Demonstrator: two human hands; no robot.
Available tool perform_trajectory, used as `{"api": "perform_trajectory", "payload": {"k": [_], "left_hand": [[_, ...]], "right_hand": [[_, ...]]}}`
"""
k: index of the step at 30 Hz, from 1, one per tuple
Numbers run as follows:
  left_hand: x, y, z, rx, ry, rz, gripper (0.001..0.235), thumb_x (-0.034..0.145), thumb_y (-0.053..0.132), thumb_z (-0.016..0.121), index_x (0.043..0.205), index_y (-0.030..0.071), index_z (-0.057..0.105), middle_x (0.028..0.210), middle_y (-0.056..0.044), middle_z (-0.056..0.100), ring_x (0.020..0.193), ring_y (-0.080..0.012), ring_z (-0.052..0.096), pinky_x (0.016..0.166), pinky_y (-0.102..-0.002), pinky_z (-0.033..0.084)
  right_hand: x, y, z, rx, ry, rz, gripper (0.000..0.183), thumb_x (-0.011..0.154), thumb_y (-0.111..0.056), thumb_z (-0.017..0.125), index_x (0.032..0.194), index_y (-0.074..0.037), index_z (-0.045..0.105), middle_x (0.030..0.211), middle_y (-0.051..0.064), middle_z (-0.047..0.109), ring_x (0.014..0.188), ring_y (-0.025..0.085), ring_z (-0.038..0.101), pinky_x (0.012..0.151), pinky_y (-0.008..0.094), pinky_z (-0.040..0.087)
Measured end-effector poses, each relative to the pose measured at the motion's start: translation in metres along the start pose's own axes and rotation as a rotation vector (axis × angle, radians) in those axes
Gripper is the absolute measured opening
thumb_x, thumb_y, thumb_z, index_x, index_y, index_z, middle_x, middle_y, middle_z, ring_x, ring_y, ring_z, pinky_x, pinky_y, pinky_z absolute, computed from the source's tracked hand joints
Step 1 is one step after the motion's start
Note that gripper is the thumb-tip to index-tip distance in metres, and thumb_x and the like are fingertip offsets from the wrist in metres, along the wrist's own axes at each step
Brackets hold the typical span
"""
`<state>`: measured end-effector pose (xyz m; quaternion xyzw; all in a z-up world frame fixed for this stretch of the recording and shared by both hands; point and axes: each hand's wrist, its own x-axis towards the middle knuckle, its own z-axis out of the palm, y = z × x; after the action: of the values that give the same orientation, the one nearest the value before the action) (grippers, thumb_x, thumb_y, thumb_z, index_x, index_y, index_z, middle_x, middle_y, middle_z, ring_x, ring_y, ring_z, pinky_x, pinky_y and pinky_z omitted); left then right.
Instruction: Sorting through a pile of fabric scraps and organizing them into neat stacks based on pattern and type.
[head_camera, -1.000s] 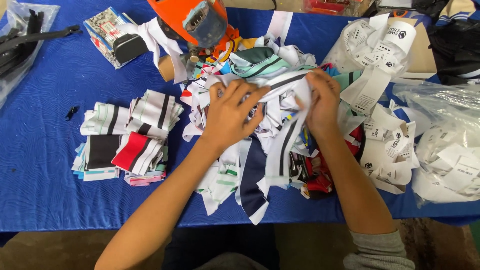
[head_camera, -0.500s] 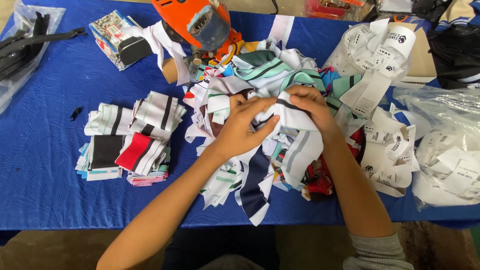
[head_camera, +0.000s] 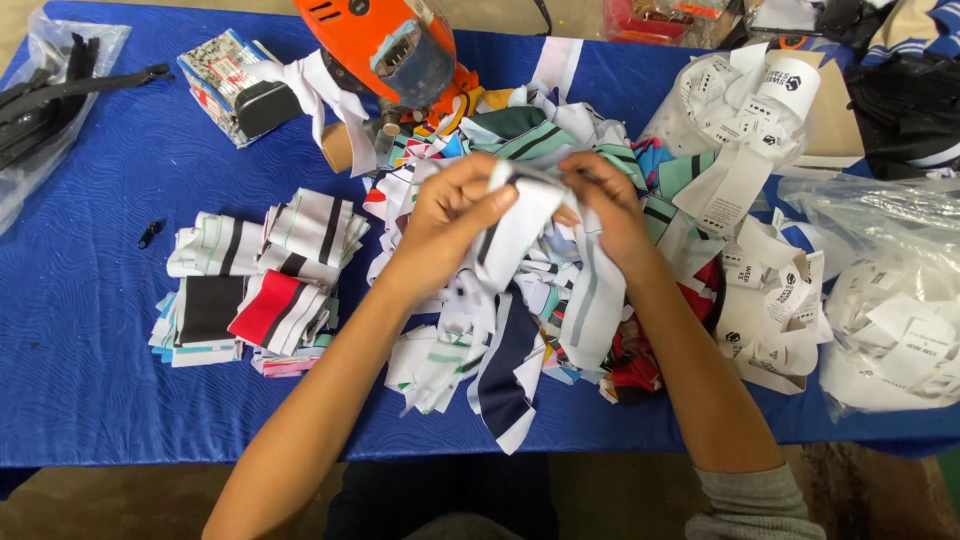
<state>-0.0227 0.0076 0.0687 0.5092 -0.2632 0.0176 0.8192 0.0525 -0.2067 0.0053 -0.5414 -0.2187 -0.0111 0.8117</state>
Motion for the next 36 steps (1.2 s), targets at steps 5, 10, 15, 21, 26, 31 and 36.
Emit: {"api": "perform_trajectory", "payload": {"k": [5, 10, 15, 21, 26, 31, 36], "left_hand": [[0.015, 0.04, 0.018, 0.043, -0.057, -0.02, 0.051, 0.106, 0.016, 0.062, 0.152, 0.01, 0.041, 0.114, -0.016, 0.077, 0.082, -0.0137, 0.07, 0.071, -0.025, 0.057], [0.033, 0.023, 0.016, -0.129, -0.039, -0.019, 0.068, 0.107, 0.011, 0.059, 0.165, 0.017, 0.024, 0.142, -0.017, 0.064, 0.119, -0.0223, 0.064, 0.098, -0.032, 0.058], [0.045, 0.01, 0.012, -0.198, -0.012, 0.045, 0.072, 0.106, -0.003, 0.051, 0.168, 0.017, 0.021, 0.137, -0.015, 0.071, 0.106, -0.0165, 0.068, 0.102, -0.028, 0.051], [0.049, 0.005, 0.012, -0.356, -0.055, 0.024, 0.102, 0.078, -0.02, 0.043, 0.17, 0.019, 0.024, 0.145, -0.006, 0.062, 0.08, -0.009, 0.052, 0.061, -0.023, 0.035], [0.061, 0.012, 0.008, -0.436, 0.138, 0.153, 0.103, 0.071, -0.021, 0.045, 0.166, 0.015, 0.03, 0.104, -0.008, 0.067, 0.072, -0.0117, 0.052, 0.059, -0.025, 0.042], [0.061, 0.023, -0.002, -0.43, 0.24, 0.1, 0.105, 0.071, -0.019, 0.044, 0.166, 0.022, 0.024, 0.133, -0.02, 0.065, 0.113, -0.0304, 0.07, 0.084, -0.037, 0.061], [0.043, 0.003, -0.015, -0.255, 0.304, -0.008, 0.102, 0.083, -0.018, 0.044, 0.165, 0.036, 0.016, 0.138, -0.021, 0.069, 0.075, -0.0165, 0.06, 0.06, -0.028, 0.048]], "right_hand": [[-0.015, -0.03, 0.025, -0.521, -0.036, -0.088, 0.032, 0.099, -0.023, 0.068, 0.129, -0.011, 0.065, 0.122, 0.004, 0.071, 0.111, 0.017, 0.067, 0.096, 0.033, 0.056], [-0.022, -0.054, 0.058, -0.704, -0.053, -0.446, 0.04, 0.111, -0.037, 0.043, 0.13, -0.004, 0.057, 0.116, 0.01, 0.061, 0.107, 0.022, 0.058, 0.097, 0.037, 0.047], [-0.03, -0.062, 0.074, -0.633, 0.128, -0.589, 0.039, 0.109, -0.035, 0.04, 0.116, 0.0, 0.057, 0.102, 0.01, 0.058, 0.089, 0.019, 0.055, 0.089, 0.033, 0.046], [-0.035, -0.05, 0.081, -0.941, -0.187, -0.38, 0.019, 0.102, -0.022, 0.058, 0.101, -0.004, 0.063, 0.068, 0.002, 0.061, 0.058, 0.014, 0.061, 0.052, 0.028, 0.045], [-0.035, -0.061, 0.092, -0.726, -0.488, -0.127, 0.008, 0.095, -0.013, 0.07, 0.098, -0.005, 0.071, 0.095, 0.002, 0.074, 0.091, 0.013, 0.069, 0.083, 0.028, 0.053], [-0.033, -0.058, 0.086, -0.622, -0.53, -0.083, 0.008, 0.096, -0.009, 0.068, 0.1, -0.002, 0.07, 0.1, 0.004, 0.065, 0.097, 0.016, 0.063, 0.093, 0.029, 0.051], [-0.026, -0.027, 0.05, -0.336, -0.317, -0.16, 0.027, 0.1, -0.018, 0.061, 0.12, -0.001, 0.065, 0.119, 0.008, 0.061, 0.114, 0.02, 0.056, 0.102, 0.034, 0.047]]}}
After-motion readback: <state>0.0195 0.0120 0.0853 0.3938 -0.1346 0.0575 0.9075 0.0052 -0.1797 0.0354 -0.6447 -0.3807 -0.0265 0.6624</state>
